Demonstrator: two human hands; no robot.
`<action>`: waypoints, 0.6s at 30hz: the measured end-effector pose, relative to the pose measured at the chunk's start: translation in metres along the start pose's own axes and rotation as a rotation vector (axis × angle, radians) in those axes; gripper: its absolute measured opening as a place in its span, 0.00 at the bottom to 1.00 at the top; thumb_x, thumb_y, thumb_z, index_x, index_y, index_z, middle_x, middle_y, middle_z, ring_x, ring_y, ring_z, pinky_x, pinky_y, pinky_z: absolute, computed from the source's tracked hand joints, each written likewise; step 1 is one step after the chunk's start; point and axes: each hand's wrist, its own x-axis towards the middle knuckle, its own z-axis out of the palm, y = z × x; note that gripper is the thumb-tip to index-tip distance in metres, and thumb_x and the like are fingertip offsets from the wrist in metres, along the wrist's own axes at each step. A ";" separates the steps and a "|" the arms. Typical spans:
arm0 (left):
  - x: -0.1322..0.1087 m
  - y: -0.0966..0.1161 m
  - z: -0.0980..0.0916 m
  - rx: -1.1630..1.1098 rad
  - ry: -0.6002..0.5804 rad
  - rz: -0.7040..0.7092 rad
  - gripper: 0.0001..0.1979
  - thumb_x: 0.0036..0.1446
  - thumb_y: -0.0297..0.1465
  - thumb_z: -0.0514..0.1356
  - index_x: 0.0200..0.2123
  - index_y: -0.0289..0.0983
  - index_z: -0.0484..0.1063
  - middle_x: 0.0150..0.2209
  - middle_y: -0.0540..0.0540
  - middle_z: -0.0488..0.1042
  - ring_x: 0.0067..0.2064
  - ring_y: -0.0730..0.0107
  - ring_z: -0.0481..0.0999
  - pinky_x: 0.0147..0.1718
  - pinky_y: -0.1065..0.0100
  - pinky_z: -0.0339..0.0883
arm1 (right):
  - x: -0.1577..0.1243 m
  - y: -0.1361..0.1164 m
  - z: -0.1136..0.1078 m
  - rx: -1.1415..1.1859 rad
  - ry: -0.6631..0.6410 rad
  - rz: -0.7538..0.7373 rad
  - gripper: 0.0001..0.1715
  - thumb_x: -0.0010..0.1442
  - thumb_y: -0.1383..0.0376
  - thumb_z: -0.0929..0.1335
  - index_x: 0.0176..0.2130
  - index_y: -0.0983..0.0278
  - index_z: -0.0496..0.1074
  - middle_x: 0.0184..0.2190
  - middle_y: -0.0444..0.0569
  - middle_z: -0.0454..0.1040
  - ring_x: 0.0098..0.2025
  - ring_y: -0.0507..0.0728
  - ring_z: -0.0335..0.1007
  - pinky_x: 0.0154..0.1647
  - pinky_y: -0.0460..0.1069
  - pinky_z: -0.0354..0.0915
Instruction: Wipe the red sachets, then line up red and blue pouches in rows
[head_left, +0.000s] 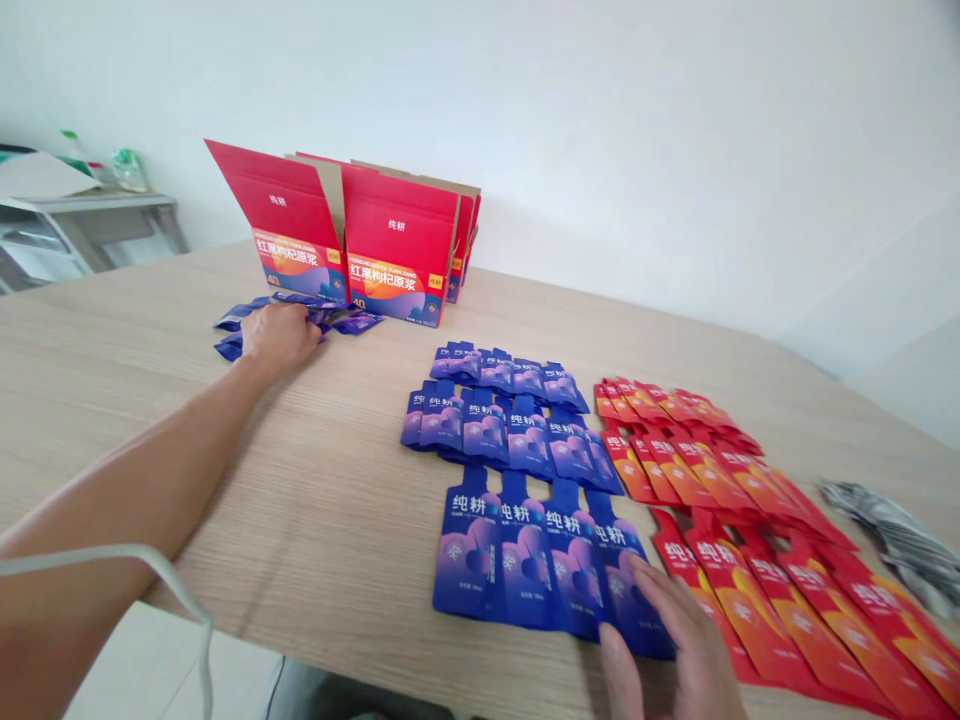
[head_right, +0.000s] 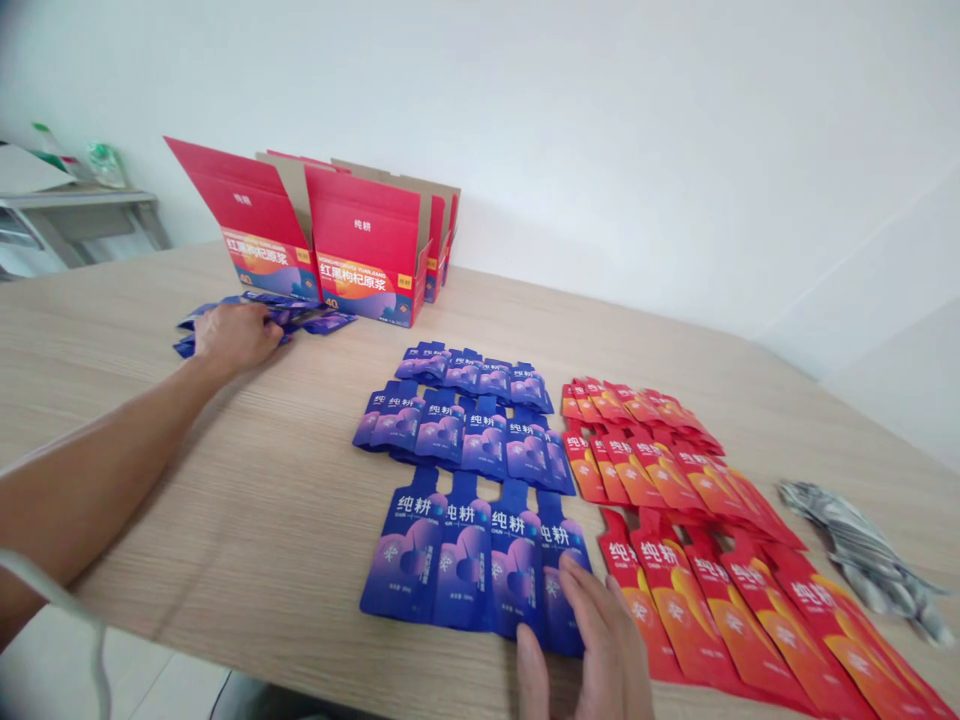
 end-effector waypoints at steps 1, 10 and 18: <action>0.000 -0.001 -0.004 -0.007 0.011 -0.031 0.26 0.75 0.38 0.47 0.50 0.25 0.78 0.43 0.43 0.81 0.40 0.67 0.74 0.41 0.69 0.60 | 0.000 0.000 0.000 0.003 0.007 -0.003 0.30 0.74 0.49 0.66 0.67 0.61 0.67 0.59 0.60 0.77 0.58 0.73 0.76 0.60 0.69 0.72; -0.081 0.001 -0.045 -0.596 -0.055 -0.354 0.08 0.55 0.35 0.60 0.27 0.37 0.71 0.22 0.54 0.74 0.29 0.69 0.72 0.29 0.72 0.57 | 0.002 0.007 -0.002 0.041 0.024 -0.121 0.26 0.73 0.54 0.69 0.64 0.63 0.68 0.58 0.63 0.76 0.60 0.72 0.74 0.63 0.70 0.69; -0.207 0.001 -0.025 -0.963 -0.291 -0.368 0.22 0.47 0.51 0.62 0.38 0.43 0.70 0.21 0.53 0.76 0.25 0.60 0.77 0.26 0.68 0.62 | 0.012 -0.009 -0.008 0.071 0.044 -0.138 0.23 0.73 0.56 0.69 0.62 0.63 0.68 0.57 0.63 0.75 0.60 0.71 0.72 0.63 0.72 0.67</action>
